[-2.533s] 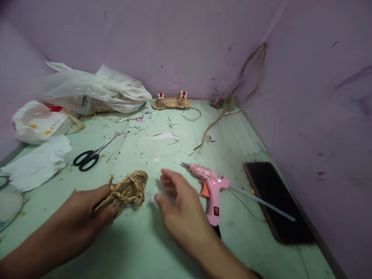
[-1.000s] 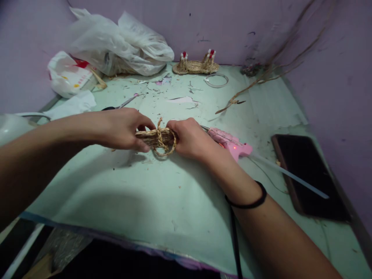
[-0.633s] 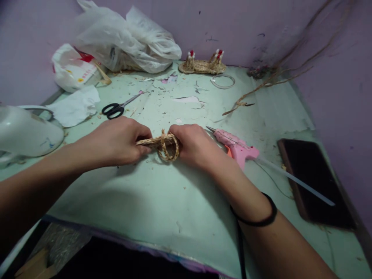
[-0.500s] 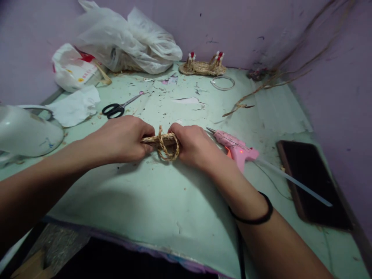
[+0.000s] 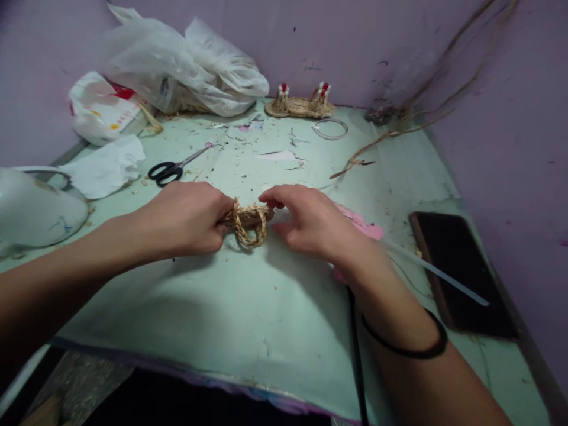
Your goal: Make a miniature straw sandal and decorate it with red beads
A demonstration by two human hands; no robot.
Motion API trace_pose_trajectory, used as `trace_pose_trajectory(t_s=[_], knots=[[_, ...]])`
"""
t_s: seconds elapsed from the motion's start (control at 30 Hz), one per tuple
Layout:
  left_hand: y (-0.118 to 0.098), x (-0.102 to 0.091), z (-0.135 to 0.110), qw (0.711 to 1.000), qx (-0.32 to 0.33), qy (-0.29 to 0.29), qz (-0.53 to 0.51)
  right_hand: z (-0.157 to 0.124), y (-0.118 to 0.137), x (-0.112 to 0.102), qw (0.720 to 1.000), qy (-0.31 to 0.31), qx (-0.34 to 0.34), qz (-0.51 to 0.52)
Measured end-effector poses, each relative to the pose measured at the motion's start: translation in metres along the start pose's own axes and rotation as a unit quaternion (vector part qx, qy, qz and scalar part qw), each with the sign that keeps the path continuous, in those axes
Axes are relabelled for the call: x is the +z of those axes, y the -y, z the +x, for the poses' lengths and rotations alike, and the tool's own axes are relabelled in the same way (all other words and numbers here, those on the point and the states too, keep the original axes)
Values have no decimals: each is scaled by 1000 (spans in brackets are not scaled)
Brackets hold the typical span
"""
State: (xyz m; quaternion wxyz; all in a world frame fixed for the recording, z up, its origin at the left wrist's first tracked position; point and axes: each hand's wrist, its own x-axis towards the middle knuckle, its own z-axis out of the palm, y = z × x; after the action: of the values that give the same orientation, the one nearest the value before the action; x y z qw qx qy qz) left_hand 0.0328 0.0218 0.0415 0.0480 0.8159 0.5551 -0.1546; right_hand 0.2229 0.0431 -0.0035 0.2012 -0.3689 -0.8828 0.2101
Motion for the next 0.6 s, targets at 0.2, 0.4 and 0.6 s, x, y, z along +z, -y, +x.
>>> trace_pose_trajectory(t_s=[0.2,0.4,0.6], knots=[[-1,-5,3,998,-40,11,-38,4,4,17,994,-74,67,53],[18,-11,5,995,-43,60,-65,2,7,17,964,-148,106,193],[4,-22,6,997,-10,72,32,2,10,25,979,-73,78,175]])
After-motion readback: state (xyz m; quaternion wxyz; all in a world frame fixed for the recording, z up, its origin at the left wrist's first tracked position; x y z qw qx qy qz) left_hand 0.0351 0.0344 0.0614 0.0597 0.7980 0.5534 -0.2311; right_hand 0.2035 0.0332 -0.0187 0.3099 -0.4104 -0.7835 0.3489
